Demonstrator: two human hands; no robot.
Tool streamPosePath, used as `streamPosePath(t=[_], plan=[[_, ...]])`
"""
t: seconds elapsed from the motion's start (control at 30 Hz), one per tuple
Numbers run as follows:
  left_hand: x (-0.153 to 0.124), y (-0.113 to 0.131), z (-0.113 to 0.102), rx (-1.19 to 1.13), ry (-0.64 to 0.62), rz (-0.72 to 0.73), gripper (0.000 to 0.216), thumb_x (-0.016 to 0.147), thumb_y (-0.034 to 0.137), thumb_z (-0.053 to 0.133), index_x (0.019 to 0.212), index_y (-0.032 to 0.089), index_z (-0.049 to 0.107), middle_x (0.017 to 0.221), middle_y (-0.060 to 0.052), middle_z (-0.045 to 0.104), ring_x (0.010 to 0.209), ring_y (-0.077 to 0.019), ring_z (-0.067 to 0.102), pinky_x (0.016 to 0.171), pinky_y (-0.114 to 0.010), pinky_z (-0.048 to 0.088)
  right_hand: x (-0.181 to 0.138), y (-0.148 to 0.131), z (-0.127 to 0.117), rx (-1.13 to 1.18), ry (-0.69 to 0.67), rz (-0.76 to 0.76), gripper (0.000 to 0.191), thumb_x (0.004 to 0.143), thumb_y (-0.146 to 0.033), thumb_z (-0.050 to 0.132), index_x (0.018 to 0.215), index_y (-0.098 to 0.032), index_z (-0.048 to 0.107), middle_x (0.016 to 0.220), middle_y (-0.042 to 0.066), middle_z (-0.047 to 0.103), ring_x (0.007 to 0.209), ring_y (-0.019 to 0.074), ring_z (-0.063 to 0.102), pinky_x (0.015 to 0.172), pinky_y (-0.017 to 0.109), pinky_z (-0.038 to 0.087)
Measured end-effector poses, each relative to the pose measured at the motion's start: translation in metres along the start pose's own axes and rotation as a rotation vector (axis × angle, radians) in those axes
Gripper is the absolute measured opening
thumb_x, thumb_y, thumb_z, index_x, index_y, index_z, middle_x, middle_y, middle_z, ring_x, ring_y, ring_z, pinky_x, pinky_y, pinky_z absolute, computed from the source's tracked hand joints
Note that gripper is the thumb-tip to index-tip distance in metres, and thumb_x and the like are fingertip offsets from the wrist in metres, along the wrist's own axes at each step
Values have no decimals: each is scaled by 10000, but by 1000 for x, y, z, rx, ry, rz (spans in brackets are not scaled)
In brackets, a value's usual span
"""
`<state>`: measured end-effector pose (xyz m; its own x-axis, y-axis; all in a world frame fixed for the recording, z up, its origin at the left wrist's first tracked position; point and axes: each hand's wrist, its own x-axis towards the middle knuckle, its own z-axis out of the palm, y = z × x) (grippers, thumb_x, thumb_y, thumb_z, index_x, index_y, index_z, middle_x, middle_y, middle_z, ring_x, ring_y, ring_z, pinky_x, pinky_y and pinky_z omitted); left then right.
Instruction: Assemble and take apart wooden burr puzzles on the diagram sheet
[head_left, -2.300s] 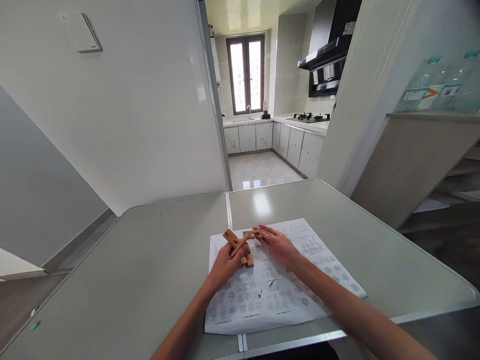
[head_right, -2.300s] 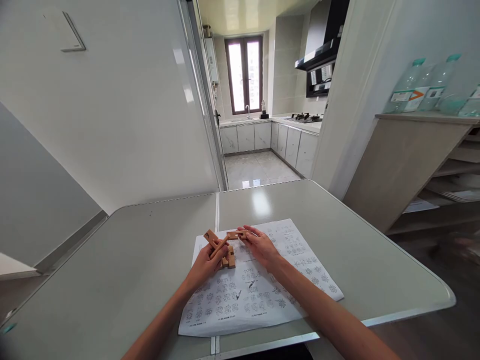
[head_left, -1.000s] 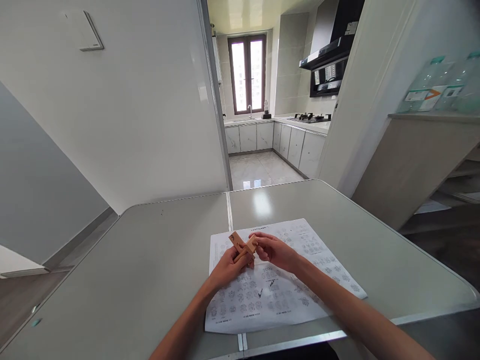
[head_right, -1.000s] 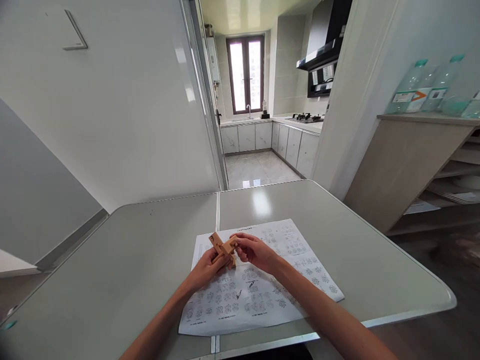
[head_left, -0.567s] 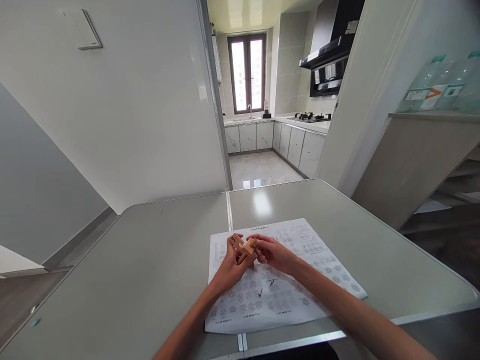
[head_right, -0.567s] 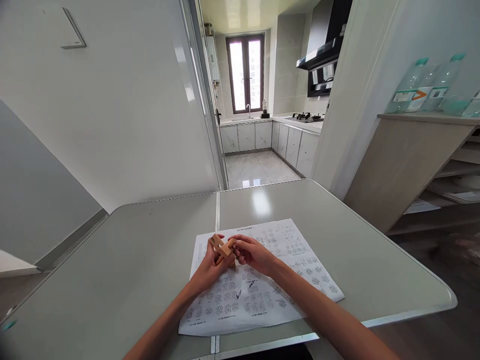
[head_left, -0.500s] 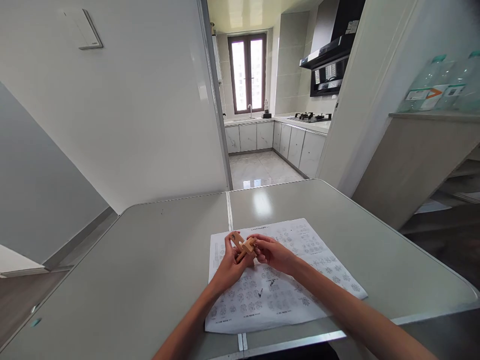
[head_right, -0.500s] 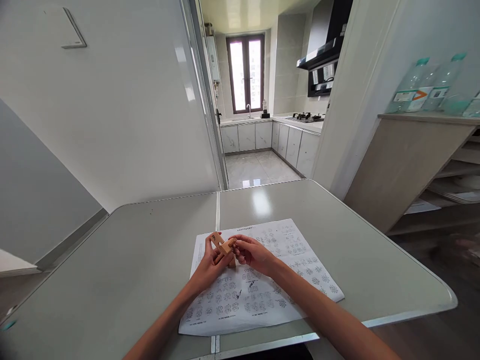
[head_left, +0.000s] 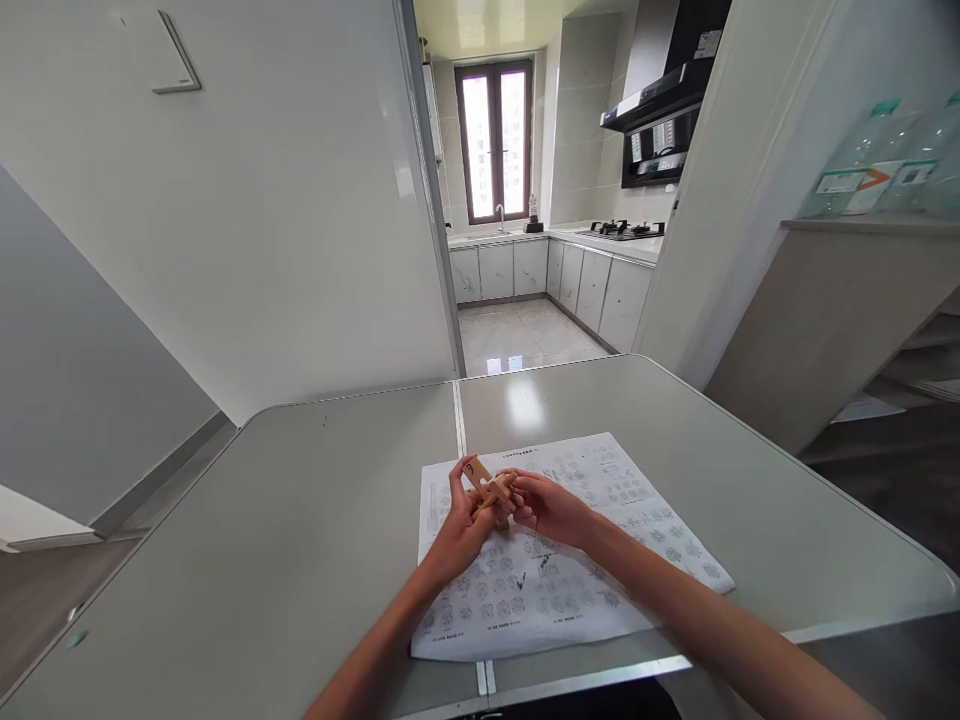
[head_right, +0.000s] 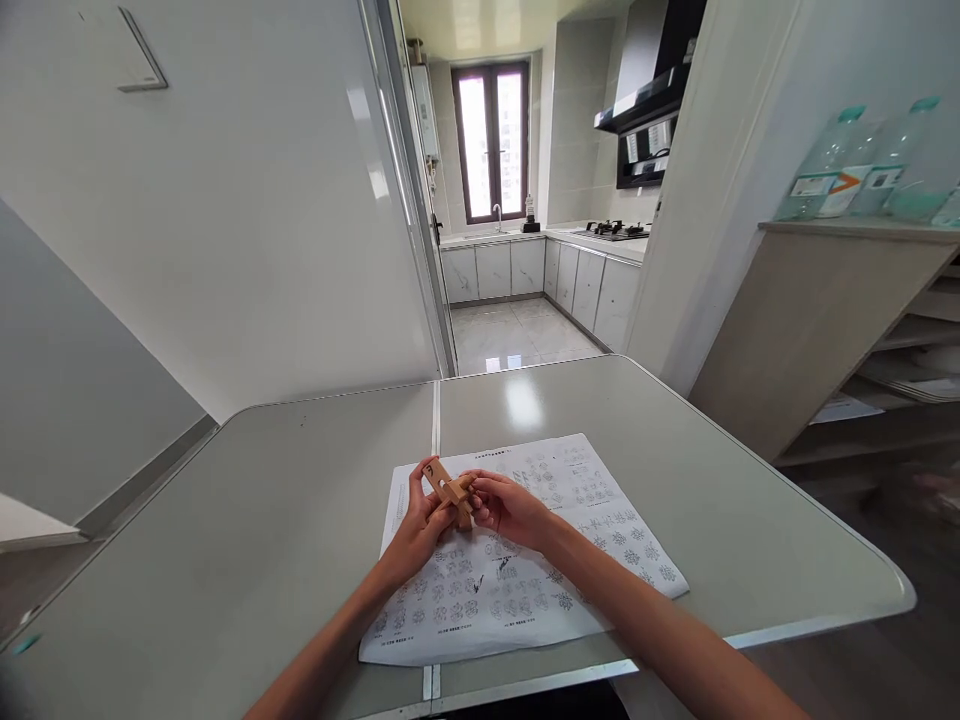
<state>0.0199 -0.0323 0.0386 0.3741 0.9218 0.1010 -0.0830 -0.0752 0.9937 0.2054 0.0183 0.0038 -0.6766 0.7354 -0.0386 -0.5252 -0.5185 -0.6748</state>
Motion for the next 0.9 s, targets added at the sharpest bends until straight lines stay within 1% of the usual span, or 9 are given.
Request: streamPosePath(t=[0.1, 0.23, 0.37, 0.43, 0.53, 0.63, 0.73, 0.8, 0.9], plan=[[1, -4, -2, -6, -28, 16, 722, 972, 279, 563, 1491, 278, 62, 1175, -88, 707, 608, -72, 553, 630, -247, 417, 0, 0, 1, -15, -2, 0, 256, 847, -336, 806, 1008, -158, 715, 648, -41, 497, 543, 71, 377, 492, 179, 301], [1, -8, -2, 27, -30, 7, 710, 980, 272, 555, 1491, 265, 62, 1144, -84, 709, 751, -117, 635, 657, -248, 441, -1, 0, 2, -29, 18, -5, 275, 841, -357, 810, 1011, -166, 707, 624, -55, 478, 511, 68, 348, 471, 192, 269], [1, -10, 1, 60, -23, 37, 723, 980, 259, 561, 1495, 255, 54, 1144, -90, 705, 983, -181, 689, 858, -335, 509, -1, -1, 2, -30, 31, -4, 267, 840, -354, 811, 994, -168, 696, 607, -65, 451, 498, 65, 330, 462, 193, 253], [1, -10, 2, 69, -8, 38, 735, 975, 255, 566, 1499, 259, 51, 1152, -97, 706, 1032, -201, 697, 919, -375, 511, -1, -2, 3, -24, 31, 3, 251, 838, -346, 810, 968, -170, 687, 601, -70, 433, 491, 63, 310, 455, 196, 243], [0, -10, 3, 111, 0, 43, 754, 945, 220, 575, 1504, 259, 71, 1172, -106, 707, 1017, -210, 700, 886, -370, 520, -2, -3, 5, -11, 29, 11, 218, 843, -339, 799, 907, -179, 666, 593, -78, 401, 485, 65, 273, 448, 202, 238], [0, -9, 3, 183, -13, 69, 814, 892, 149, 584, 1519, 256, 75, 1177, -111, 708, 959, -201, 685, 789, -320, 509, -3, -5, 7, 4, 27, 20, 213, 852, -331, 785, 838, -187, 629, 584, -84, 357, 492, 72, 241, 443, 203, 227], [-1, -7, 4, 235, -23, 79, 875, 876, 107, 557, 1546, 266, 17, 1184, -112, 702, 897, -184, 667, 710, -283, 476, -2, -6, 8, 20, 30, 24, 238, 862, -332, 775, 797, -191, 595, 578, -91, 311, 498, 75, 205, 437, 203, 208], [-1, -6, 5, 248, -29, 95, 892, 885, 99, 534, 1557, 266, -29, 1214, -125, 688, 921, -188, 657, 722, -289, 471, -2, -6, 8, 25, 34, 21, 244, 869, -329, 768, 788, -191, 584, 582, -92, 297, 504, 77, 191, 440, 203, 209], [-2, -5, 5, 257, -37, 100, 877, 908, 109, 513, 1560, 270, -50, 1249, -132, 670, 943, -189, 648, 774, -316, 474, -3, -6, 9, 21, 37, 19, 243, 873, -310, 760, 773, -194, 570, 592, -87, 304, 509, 81, 200, 447, 210, 223]])
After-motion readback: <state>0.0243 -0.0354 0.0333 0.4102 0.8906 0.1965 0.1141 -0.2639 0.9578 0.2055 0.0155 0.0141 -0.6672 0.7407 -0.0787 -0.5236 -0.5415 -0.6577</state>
